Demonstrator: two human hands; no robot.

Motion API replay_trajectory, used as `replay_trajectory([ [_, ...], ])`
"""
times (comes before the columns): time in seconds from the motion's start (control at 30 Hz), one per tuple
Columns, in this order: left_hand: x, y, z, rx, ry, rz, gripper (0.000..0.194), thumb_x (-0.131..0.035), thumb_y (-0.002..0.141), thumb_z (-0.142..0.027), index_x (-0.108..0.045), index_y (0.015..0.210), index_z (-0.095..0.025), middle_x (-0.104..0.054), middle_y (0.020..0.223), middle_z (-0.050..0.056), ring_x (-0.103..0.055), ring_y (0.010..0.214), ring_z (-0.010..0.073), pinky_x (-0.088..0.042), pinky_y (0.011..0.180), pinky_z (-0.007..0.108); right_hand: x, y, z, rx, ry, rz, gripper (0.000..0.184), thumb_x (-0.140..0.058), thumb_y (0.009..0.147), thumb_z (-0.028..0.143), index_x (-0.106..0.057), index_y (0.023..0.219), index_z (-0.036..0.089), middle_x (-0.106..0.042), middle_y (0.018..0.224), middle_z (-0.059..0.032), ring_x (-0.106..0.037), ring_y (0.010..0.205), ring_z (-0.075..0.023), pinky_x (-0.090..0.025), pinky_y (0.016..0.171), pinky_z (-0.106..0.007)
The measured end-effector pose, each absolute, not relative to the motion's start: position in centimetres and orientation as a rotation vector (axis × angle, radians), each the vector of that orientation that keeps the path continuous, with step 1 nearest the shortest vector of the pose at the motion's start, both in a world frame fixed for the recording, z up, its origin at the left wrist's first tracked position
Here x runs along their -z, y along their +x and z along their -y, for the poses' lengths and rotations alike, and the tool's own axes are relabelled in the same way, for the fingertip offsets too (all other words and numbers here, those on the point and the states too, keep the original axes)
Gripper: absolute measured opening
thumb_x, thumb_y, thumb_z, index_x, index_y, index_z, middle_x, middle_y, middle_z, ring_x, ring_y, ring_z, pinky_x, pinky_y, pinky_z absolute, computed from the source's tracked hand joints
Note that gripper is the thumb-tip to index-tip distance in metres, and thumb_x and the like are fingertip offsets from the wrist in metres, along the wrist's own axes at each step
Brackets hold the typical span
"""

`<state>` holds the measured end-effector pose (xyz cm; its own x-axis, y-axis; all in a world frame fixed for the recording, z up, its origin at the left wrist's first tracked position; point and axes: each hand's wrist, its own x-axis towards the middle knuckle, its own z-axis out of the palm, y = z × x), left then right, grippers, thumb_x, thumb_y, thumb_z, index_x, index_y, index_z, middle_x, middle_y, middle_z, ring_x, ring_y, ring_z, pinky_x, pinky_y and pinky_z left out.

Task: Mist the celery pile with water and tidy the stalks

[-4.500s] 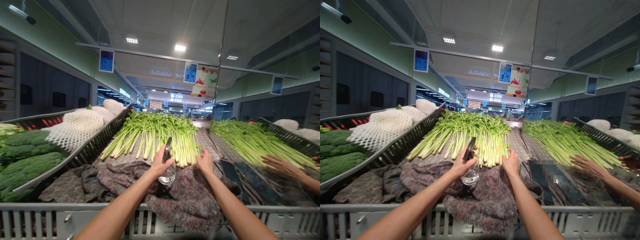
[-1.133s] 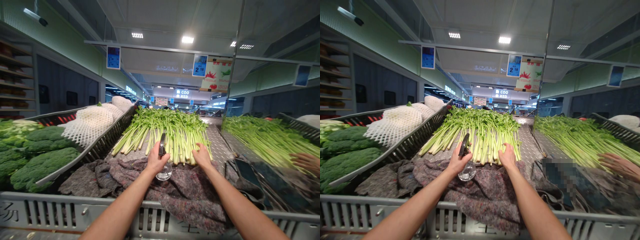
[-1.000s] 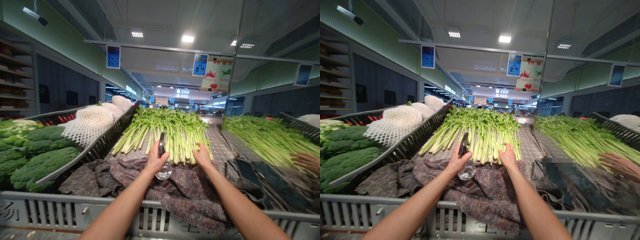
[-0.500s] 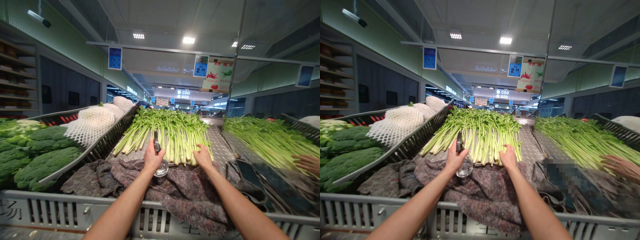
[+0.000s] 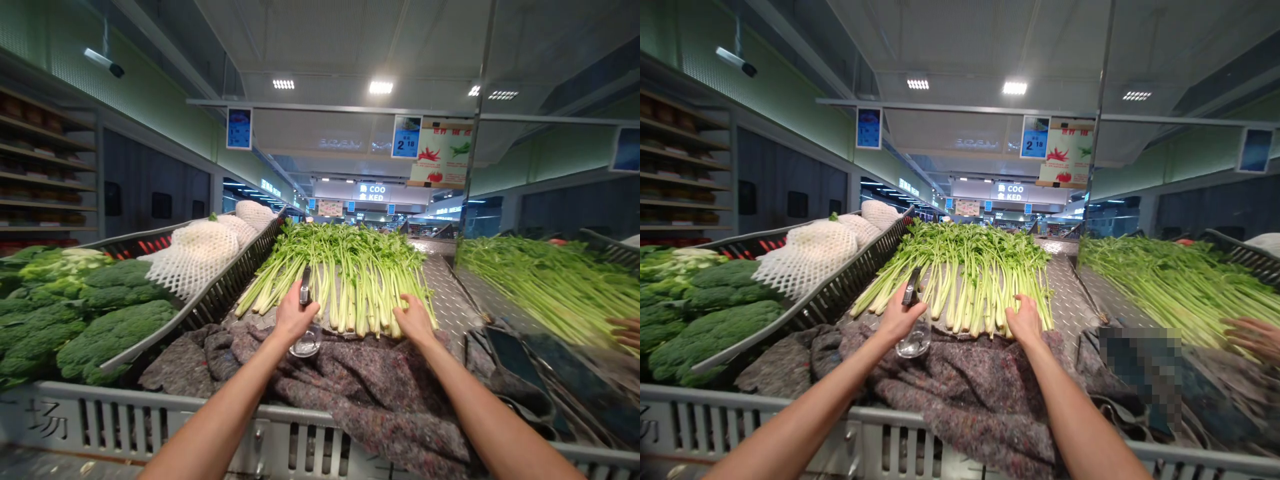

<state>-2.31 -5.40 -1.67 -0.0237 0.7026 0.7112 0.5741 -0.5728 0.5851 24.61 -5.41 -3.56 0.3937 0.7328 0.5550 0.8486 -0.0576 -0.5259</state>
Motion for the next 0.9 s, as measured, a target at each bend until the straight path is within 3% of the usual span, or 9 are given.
replay_trajectory([
  [0.2, 1.7, -5.1, 5.7, -1.626, 2.211, -1.432, 0.025, -0.049, 0.064, -0.027, -0.051, 0.087, -0.017, -0.055, 0.074, 0.001, -0.051, 0.068, 0.0153, -0.040, 0.063, 0.028, 3.6, 24.0, 5.4, 0.166, -1.810, 1.396, 0.039, -0.041, 0.071, 0.025, -0.047, 0.108, 0.015, -0.049, 0.108, -0.0103, -0.054, 0.082, -0.0162, -0.039, 0.075, -0.029],
  [0.47, 2.7, -6.6, 5.1, -1.704, 2.005, -1.356, 0.031, -0.050, 0.063, -0.025, -0.050, 0.092, -0.016, -0.055, 0.069, -0.001, -0.053, 0.067, 0.0146, -0.042, 0.068, 0.029, 3.6, 23.6, 5.4, 0.152, -1.804, 1.429, 0.040, -0.041, 0.071, 0.024, -0.046, 0.109, 0.014, -0.047, 0.111, -0.0114, -0.054, 0.083, -0.0163, -0.039, 0.075, -0.029],
  [0.9, 2.0, -6.2, 6.8, -1.641, 2.219, -1.384, 0.025, -0.049, 0.061, -0.024, -0.050, 0.085, -0.017, -0.053, 0.069, -0.001, -0.050, 0.063, 0.0140, -0.041, 0.061, 0.027, 3.9, 24.2, 5.1, 0.150, -1.784, 1.404, 0.039, -0.043, 0.071, 0.026, -0.048, 0.108, 0.015, -0.049, 0.111, -0.0099, -0.054, 0.083, -0.0155, -0.039, 0.076, -0.029],
])
